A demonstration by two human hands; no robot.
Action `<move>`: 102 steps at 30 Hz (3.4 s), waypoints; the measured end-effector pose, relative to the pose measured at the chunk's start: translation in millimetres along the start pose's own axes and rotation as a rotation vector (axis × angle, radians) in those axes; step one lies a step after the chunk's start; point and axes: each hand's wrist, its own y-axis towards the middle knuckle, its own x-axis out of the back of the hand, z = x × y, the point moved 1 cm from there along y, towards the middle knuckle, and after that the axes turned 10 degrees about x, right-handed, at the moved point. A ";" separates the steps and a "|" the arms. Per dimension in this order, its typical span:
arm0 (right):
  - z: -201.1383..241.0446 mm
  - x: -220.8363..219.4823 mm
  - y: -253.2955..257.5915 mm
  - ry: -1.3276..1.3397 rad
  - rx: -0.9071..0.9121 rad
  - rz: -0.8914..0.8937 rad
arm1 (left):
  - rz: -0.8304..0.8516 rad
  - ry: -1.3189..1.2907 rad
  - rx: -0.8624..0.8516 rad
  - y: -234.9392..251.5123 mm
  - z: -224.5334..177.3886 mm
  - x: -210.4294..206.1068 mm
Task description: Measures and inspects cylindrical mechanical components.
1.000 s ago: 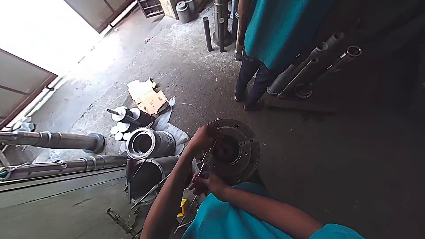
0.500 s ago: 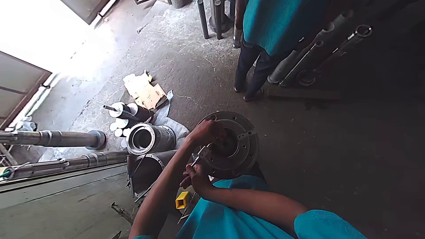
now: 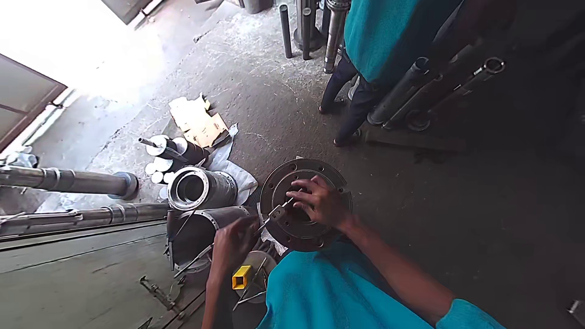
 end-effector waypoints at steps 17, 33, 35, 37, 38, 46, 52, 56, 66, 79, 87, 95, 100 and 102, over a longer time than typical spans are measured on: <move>-11.3 -1.7 6.3 -0.209 0.140 0.186 | -0.457 0.079 -0.015 -29.7 7.1 -53.5; -28.4 -8.5 44.5 -0.105 0.158 0.085 | -0.464 -0.077 0.105 -73.4 -18.8 -73.6; -35.0 -11.1 56.8 -0.052 0.235 0.168 | -0.479 -0.084 0.104 -72.8 -19.3 -71.0; -33.2 -9.1 54.4 -0.055 0.241 0.228 | -0.472 -0.082 0.085 -68.0 -11.3 -65.7; -32.3 -3.9 49.9 -0.069 0.219 0.240 | -0.474 -0.101 0.076 -62.7 -7.3 -63.5; 17.0 -1.1 -14.9 -0.148 -0.088 0.243 | -0.324 -1.240 0.135 13.2 24.3 -67.8; 55.0 -15.6 -21.9 -0.323 -0.265 0.133 | -0.229 -1.415 0.216 29.4 16.5 -63.8; 82.9 -27.9 -34.8 -0.316 -0.268 0.128 | -0.070 -1.341 0.201 71.8 5.1 -52.3; 54.8 -2.4 -32.4 -0.115 -0.275 0.264 | -0.001 -1.336 0.163 59.8 18.5 -47.6; 24.4 15.1 -10.6 -0.083 -0.206 0.373 | 0.062 -1.336 0.135 30.2 31.5 -45.8; -10.3 13.7 21.3 -0.115 -0.088 0.373 | -0.159 -1.096 0.217 -33.1 20.8 -70.7; -14.2 17.5 32.1 -0.112 -0.014 0.471 | -0.252 -1.118 0.211 -38.6 15.9 -79.8; 23.3 25.4 9.7 0.200 -0.320 0.716 | -0.102 -1.219 0.203 32.6 15.7 -51.9; 33.9 19.3 9.0 0.403 -0.481 0.758 | 0.003 -1.268 0.175 66.1 9.7 -44.0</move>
